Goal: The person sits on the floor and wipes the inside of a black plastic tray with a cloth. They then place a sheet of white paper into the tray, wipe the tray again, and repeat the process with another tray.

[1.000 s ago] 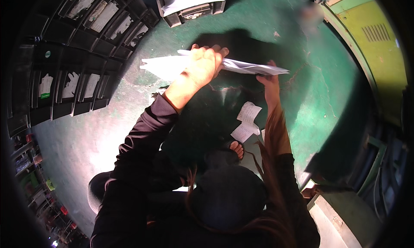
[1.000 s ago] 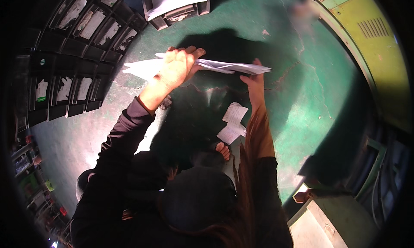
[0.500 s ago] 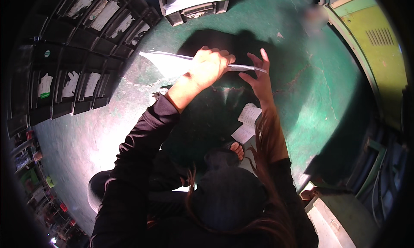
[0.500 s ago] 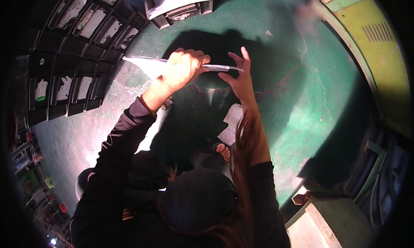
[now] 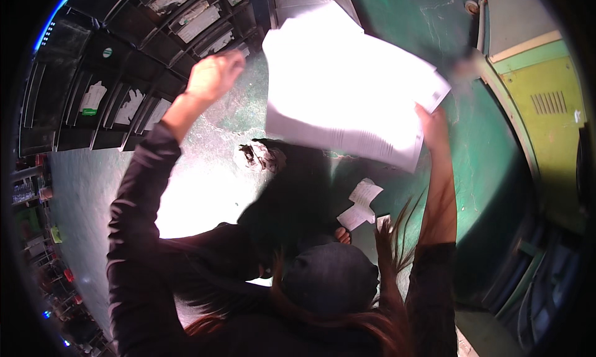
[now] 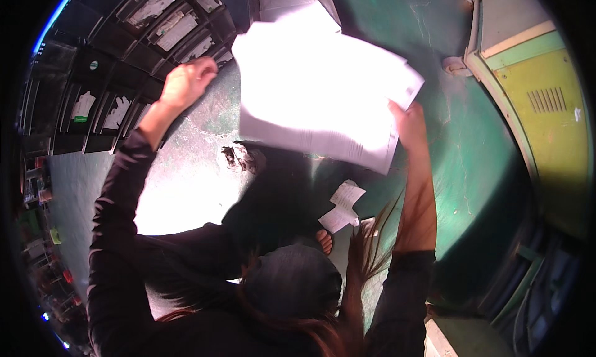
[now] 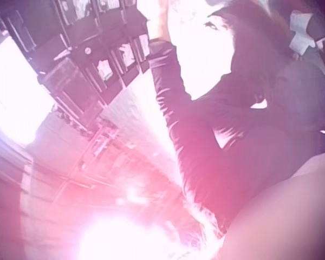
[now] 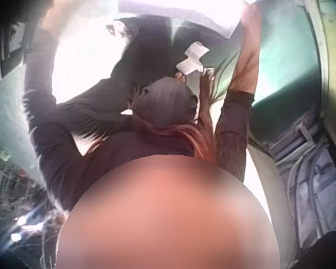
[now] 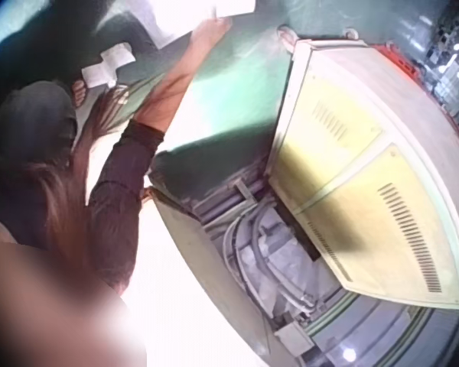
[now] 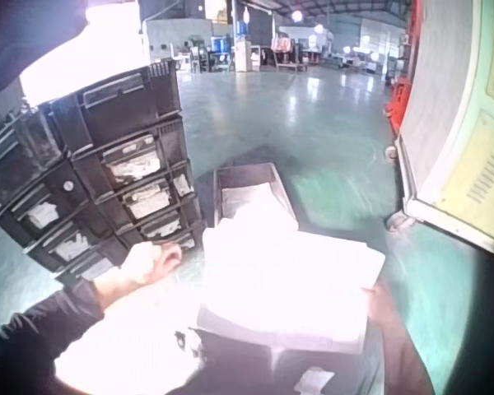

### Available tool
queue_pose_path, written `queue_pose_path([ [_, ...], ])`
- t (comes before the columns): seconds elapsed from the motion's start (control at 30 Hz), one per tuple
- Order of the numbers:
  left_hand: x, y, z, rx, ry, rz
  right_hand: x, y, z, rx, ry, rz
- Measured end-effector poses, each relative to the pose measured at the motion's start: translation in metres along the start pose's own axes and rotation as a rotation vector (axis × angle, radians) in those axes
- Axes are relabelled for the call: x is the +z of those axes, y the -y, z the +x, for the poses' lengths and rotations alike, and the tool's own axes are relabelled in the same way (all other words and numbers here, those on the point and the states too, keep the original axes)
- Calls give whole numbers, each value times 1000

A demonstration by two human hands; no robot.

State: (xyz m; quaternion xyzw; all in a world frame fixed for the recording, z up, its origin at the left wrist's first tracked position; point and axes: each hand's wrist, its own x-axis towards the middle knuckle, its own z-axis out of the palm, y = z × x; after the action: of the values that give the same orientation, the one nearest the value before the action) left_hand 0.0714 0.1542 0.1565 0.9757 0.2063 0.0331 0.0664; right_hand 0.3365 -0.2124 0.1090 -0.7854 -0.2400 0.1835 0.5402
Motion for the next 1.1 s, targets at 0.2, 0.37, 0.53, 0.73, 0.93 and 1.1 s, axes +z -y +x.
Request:
queue_pose_path([
  [0.2, -58, 15, -79, 8, 78, -184, 62, 27, 94, 257, -158, 605],
  [0.37, -63, 14, -141, -23, 198, -169, 158, 29, 164, 282, -198, 734],
  [0.53, -69, 25, -166, -101, 258, -157, 222, 39, 200, 421, -134, 595],
  [0.73, -34, 42, -170, -117, 291, -225, 196, 35, 191, 602, 198, 236],
  [0.93, 32, 37, -171, -11, 474, -262, 88, 6, 38, 197, 93, -58],
  [1.1, 111, -13, -140, 324, 561, -163, -27, -210, -144, 255, 125, 463],
])
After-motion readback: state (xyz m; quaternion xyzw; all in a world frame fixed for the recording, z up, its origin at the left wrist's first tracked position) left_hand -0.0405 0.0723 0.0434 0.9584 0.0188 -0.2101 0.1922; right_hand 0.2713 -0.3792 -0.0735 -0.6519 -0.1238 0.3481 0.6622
